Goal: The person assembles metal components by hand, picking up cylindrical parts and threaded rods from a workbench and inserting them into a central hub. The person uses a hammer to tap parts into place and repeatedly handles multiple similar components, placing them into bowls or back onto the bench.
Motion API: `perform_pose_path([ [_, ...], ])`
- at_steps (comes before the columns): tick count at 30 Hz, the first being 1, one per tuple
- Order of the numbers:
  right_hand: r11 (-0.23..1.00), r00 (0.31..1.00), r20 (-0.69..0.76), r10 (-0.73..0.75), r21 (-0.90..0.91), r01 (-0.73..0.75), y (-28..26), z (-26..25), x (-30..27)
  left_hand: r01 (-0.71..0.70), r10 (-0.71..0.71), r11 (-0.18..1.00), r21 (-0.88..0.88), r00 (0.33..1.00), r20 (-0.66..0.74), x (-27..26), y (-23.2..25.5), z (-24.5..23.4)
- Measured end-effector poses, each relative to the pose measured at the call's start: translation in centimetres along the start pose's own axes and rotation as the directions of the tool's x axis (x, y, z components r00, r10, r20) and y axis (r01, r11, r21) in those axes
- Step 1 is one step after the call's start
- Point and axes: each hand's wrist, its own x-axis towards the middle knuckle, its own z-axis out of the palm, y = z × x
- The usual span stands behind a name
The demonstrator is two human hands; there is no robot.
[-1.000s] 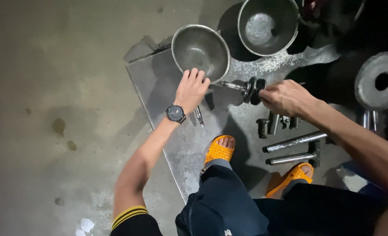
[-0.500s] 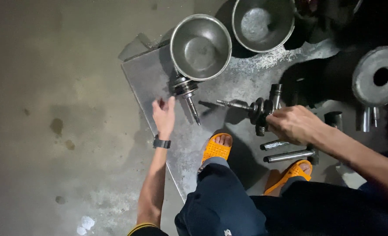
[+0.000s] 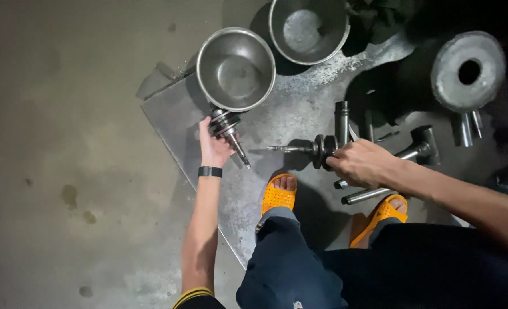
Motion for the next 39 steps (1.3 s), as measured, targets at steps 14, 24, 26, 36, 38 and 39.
perform_pose_path([
  [14,0.985,0.983,-0.068,0.173,-0.01,-0.174,0.9,1.3,-4.3,0.036,-0.042,0.995,0.098,0.998,0.056,-11.3,0.9,3.3],
  [24,0.834,0.828,-0.149,0.54,0.225,-0.503,2.1,-11.4,-14.1,0.087,0.311,0.384,0.919,0.925,-0.218,-4.5,-2.7,-15.5],
  [26,0.81,0.776,-0.233,0.586,0.183,-0.557,2.9,-12.8,-15.7,0.277,0.405,-0.132,0.952,0.892,-0.204,-1.8,-3.7,-18.9],
  [36,0.556,0.531,-0.198,0.824,0.098,-0.825,9.7,-13.6,-18.0,0.083,0.326,-0.025,0.996,0.943,-0.071,-3.2,-3.2,-14.0],
  [38,0.584,0.541,-0.267,0.797,0.116,-0.803,11.0,-12.7,-18.4,0.07,0.33,-0.149,0.986,0.944,-0.017,-3.0,-2.9,-13.3],
  [39,0.581,0.536,-0.271,0.799,0.123,-0.804,11.6,-12.3,-18.7,0.069,0.334,-0.156,0.985,0.942,-0.013,-2.9,-2.5,-13.1],
])
